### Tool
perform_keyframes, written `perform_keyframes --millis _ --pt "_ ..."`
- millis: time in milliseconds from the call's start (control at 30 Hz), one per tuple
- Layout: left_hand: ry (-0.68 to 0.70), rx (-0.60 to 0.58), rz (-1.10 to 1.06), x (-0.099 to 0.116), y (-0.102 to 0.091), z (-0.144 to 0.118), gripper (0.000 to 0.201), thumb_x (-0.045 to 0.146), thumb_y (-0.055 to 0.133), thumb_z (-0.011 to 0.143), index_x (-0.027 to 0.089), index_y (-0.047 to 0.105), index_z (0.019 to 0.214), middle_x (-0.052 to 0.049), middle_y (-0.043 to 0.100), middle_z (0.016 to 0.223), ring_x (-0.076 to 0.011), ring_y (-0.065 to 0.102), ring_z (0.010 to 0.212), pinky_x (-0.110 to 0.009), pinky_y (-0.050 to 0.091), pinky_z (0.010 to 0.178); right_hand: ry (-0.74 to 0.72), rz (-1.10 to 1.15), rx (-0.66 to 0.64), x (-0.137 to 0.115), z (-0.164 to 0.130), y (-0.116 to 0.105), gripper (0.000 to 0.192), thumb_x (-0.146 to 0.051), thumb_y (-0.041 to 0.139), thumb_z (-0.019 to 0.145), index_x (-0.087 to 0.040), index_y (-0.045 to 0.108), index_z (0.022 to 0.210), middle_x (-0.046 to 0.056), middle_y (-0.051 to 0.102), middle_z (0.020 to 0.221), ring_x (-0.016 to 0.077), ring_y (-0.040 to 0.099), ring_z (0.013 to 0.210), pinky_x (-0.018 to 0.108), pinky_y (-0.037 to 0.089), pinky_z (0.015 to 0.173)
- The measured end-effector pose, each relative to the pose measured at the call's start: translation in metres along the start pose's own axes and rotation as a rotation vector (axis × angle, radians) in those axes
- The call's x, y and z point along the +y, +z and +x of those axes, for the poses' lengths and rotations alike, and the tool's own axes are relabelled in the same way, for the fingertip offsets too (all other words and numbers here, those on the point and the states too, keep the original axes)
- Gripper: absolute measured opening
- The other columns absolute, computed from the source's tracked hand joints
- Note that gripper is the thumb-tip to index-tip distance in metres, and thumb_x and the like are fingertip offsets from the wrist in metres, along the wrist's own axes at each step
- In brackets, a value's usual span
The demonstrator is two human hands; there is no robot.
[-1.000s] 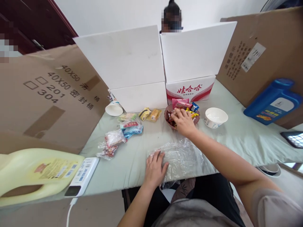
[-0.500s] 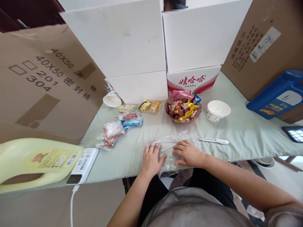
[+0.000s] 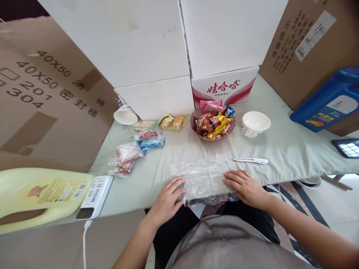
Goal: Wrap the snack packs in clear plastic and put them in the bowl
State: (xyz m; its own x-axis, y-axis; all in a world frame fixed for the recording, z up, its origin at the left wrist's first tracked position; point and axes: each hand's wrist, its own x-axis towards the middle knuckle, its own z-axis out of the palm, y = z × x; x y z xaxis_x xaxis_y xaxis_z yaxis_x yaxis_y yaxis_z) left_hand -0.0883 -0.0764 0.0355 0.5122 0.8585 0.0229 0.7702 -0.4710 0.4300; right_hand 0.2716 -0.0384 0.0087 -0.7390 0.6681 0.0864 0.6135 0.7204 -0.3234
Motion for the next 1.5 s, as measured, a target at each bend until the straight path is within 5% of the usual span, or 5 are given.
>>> perform_keyframes --millis 333,633,867,1200,1500 --pt "-0.033 0.003 -0.14 0.006 -0.014 0.024 0.012 0.018 0.047 0.086 0.021 0.056 0.078 -0.01 0.052 0.14 -0.0239 0.051 0.128 -0.04 0.044 0.104 -0.114 0.2 -0.043 -0.011 0.031 -0.025 0.021 -0.021 0.045 0.091 -0.017 0.065 0.085 0.012 0.059 0.127 0.0241 0.053 0.117 0.04 0.043 0.1" --pt "-0.201 0.036 -0.111 0.001 -0.015 0.041 0.013 0.024 0.044 0.086 0.021 0.052 0.076 -0.012 0.061 0.128 -0.0253 0.059 0.116 -0.039 0.05 0.089 0.437 0.145 0.116 -0.003 0.049 -0.018 0.012 -0.022 0.048 0.088 -0.018 0.06 0.09 0.016 0.038 0.148 0.0259 0.061 0.111 0.04 0.049 0.089" --pt "-0.375 0.123 -0.475 -0.008 -0.024 0.049 0.014 0.037 0.044 0.089 0.023 0.043 0.086 -0.003 0.071 0.094 -0.0163 0.067 0.074 -0.029 0.051 0.068 0.508 0.59 0.429 0.011 0.048 -0.012 0.014 -0.032 0.052 0.085 -0.022 0.06 0.09 0.006 0.069 0.096 0.0188 0.065 0.087 0.032 0.051 0.077" --pt "-0.607 -0.1 -0.384 -0.01 -0.022 0.062 0.003 0.021 0.04 0.087 0.024 0.04 0.086 0.004 0.067 0.073 -0.0103 0.05 0.036 -0.026 0.042 0.051 0.774 0.593 0.198 0.013 0.069 0.0 0.011 -0.025 0.045 0.089 -0.022 0.056 0.092 -0.003 0.064 0.065 0.013 0.062 0.053 0.025 0.043 0.058" --pt "-0.597 0.258 0.058 -0.022 -0.001 0.078 0.014 0.024 0.051 0.087 0.022 0.051 0.1 -0.001 0.068 0.071 -0.0196 0.065 0.065 -0.028 0.043 0.058 0.782 0.271 0.31 0.011 0.073 0.0 0.022 -0.026 0.054 0.085 -0.021 0.056 0.107 0.002 0.07 0.083 0.0198 0.065 0.073 0.028 0.041 0.064"
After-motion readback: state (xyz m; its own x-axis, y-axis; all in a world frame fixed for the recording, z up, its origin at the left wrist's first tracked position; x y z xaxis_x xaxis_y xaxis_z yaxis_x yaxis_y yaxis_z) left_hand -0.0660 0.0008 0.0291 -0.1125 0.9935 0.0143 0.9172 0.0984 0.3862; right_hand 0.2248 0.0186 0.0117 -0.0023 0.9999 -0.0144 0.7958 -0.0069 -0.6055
